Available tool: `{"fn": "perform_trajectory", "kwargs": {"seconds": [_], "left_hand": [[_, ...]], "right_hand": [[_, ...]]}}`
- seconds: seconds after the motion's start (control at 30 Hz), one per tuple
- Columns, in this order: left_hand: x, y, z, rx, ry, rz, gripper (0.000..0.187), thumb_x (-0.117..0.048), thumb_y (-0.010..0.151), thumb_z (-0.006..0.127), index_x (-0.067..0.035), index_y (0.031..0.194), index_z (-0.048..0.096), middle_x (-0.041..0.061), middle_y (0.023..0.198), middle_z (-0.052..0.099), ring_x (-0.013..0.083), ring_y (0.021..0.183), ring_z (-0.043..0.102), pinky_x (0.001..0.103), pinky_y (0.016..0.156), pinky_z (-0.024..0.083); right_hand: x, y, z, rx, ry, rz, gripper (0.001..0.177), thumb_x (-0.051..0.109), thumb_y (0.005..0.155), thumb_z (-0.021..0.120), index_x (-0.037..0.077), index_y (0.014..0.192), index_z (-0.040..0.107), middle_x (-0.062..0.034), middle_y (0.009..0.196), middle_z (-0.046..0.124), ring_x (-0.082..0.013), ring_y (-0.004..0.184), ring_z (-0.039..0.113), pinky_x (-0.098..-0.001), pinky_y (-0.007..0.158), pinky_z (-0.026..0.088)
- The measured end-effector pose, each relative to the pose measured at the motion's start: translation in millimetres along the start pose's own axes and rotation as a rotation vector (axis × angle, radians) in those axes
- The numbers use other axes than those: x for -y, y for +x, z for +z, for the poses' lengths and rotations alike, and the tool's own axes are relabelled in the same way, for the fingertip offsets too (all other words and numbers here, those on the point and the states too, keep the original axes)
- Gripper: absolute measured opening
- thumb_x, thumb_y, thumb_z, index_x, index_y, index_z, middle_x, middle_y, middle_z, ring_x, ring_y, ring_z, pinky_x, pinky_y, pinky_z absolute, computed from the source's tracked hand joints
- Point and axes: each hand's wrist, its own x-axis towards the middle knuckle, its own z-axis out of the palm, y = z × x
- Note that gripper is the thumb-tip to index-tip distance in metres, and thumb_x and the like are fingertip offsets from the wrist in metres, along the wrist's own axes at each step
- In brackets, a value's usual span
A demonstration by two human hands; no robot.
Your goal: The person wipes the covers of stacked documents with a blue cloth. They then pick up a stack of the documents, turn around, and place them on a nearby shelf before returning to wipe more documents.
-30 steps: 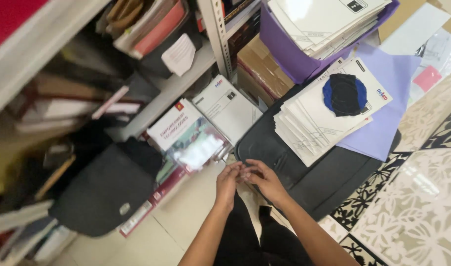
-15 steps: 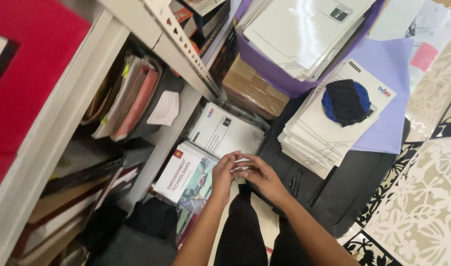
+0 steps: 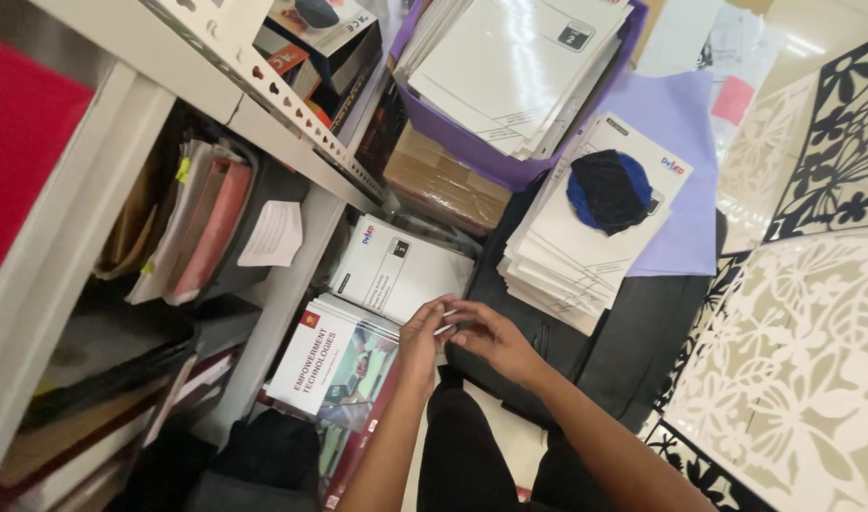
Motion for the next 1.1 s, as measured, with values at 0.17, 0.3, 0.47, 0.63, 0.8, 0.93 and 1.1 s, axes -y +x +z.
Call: {"fn": "perform_trajectory", "kwargs": {"seconds": [0.17,0.3,0.47,0.63,0.8,0.93,1.1], "left_hand": [[21,-37,42,0.001,-0.056,-0.002,0.034,-0.023,0.103,0.055,-0.005,0.128,0.069,0.005,0.114,0.074,0.013,0.101,0.069,0.028,0.087,0.054],[72,-74,95,-0.005,-0.047,0.11,0.036,-0.025,0.104,0.053,-0.006,0.131,0.068,0.004,0.115,0.072,0.0125,0.104,0.067,0.03,0.091,0.051],[157,-117,179,0.026,-0.211,0.166,0.036,-0.023,0.104,0.054,-0.003,0.131,0.066,0.005,0.114,0.072,0.0137,0.105,0.068,0.031,0.093,0.052],[204,-133,235,0.095,-0.242,0.201,0.036,-0.021,0.105,0.056,-0.004,0.135,0.066,0.007,0.112,0.07,0.0135,0.099,0.063,0.03,0.093,0.051],[189,-146,255,0.161,-0.148,0.178,0.036,-0.023,0.103,0.056,-0.002,0.131,0.065,0.005,0.112,0.072,0.0114,0.103,0.068,0.026,0.09,0.053],[192,-132,254,0.179,-0.146,0.171,0.036,-0.023,0.104,0.055,0.0,0.129,0.066,0.006,0.109,0.071,0.0127,0.099,0.067,0.03,0.083,0.054],[205,-128,262,0.125,-0.115,0.149,0.034,-0.025,0.107,0.055,-0.003,0.129,0.068,0.005,0.11,0.072,0.0124,0.097,0.067,0.028,0.085,0.052]], "right_hand": [[17,-36,-33,0.021,-0.248,0.017,0.047,0.005,0.096,0.064,0.005,0.142,0.054,-0.0082,0.127,0.068,-0.0182,0.116,0.065,-0.0342,0.1,0.053],[32,-96,-74,0.059,-0.355,0.06,0.047,0.006,0.096,0.064,0.006,0.141,0.054,-0.0076,0.125,0.07,-0.0176,0.118,0.066,-0.0335,0.102,0.053],[35,-187,-146,0.103,-0.303,0.04,0.048,0.003,0.096,0.063,0.004,0.143,0.054,-0.0091,0.124,0.069,-0.0192,0.116,0.065,-0.035,0.1,0.052],[58,-243,-187,0.065,-0.413,0.12,0.046,0.004,0.096,0.063,0.002,0.142,0.055,-0.0115,0.121,0.07,-0.0195,0.112,0.068,-0.0349,0.1,0.053],[72,-266,-185,-0.091,-0.317,0.115,0.048,0.007,0.096,0.061,0.001,0.142,0.054,-0.0132,0.124,0.068,-0.0223,0.11,0.069,-0.0367,0.101,0.055],[70,-273,-187,-0.069,-0.34,0.079,0.051,0.008,0.095,0.061,0.002,0.145,0.051,-0.0129,0.13,0.067,-0.022,0.115,0.068,-0.0351,0.103,0.052],[78,-275,-202,0.054,-0.325,-0.041,0.054,0.006,0.098,0.062,0.0,0.15,0.048,-0.0152,0.135,0.064,-0.0245,0.122,0.065,-0.0378,0.106,0.051]]}}
